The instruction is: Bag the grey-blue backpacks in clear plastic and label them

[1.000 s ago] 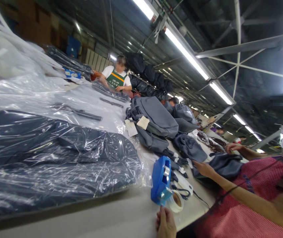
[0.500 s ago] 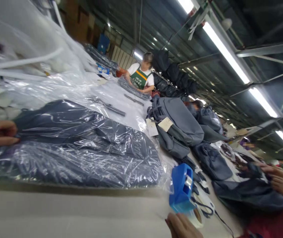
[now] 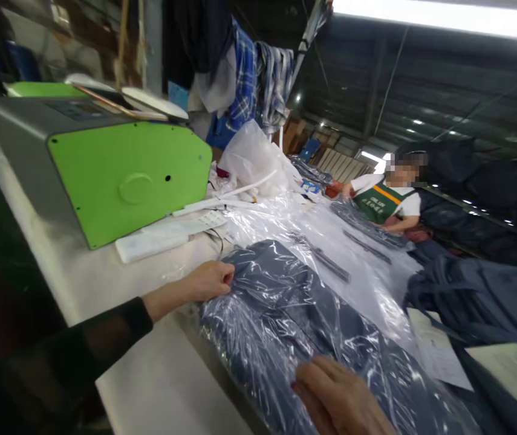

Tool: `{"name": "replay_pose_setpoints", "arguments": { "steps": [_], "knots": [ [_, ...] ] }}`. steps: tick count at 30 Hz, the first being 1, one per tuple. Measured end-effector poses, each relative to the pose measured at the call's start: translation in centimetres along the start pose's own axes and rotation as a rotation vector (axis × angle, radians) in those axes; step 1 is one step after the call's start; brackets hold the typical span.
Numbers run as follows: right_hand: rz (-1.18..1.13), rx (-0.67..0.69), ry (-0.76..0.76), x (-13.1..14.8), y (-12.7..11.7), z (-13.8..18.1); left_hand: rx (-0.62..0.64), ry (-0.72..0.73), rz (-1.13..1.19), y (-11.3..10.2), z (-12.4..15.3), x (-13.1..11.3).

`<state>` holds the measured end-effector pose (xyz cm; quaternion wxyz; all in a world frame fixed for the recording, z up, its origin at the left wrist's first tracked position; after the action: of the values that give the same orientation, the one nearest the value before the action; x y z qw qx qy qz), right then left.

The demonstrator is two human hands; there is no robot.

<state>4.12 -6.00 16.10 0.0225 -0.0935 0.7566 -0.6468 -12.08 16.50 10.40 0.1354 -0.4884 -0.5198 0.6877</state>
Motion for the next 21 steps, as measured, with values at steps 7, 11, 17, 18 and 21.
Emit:
{"name": "replay_pose_setpoints", "arguments": {
  "steps": [7, 11, 17, 18, 21],
  "knots": [
    [-0.244, 0.21, 0.048, 0.6, 2.6, -8.5, -0.014, -0.01, 0.079, 0.0, 0.2, 0.2],
    [-0.243, 0.279, 0.038, 0.3, 4.4, -11.6, -0.012, -0.015, 0.113, 0.0, 0.2, 0.3],
    [-0.101, 0.347, 0.102, -0.3, 6.6, -14.9, -0.015, -0.009, 0.143, 0.3, 0.2, 0.6],
    [-0.085, 0.358, 0.112, -0.3, 6.7, -15.2, -0.016, -0.009, 0.146, 0.4, 0.2, 0.7],
    [-0.109, 0.389, 0.188, -0.5, 7.0, -15.7, -0.019, -0.005, 0.152, 0.6, 0.2, 0.8]
  ]
}}
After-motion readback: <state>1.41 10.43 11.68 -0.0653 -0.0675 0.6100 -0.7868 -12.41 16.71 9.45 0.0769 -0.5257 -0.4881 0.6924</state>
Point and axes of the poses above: each hand's wrist, its own z-axis away from the middle knuckle, its own y-axis out of the palm, x = y × z, the point moved 3 cm from there along -z, towards the middle knuckle, and after that the axes turned 13 degrees about y, right-handed, at the moved point
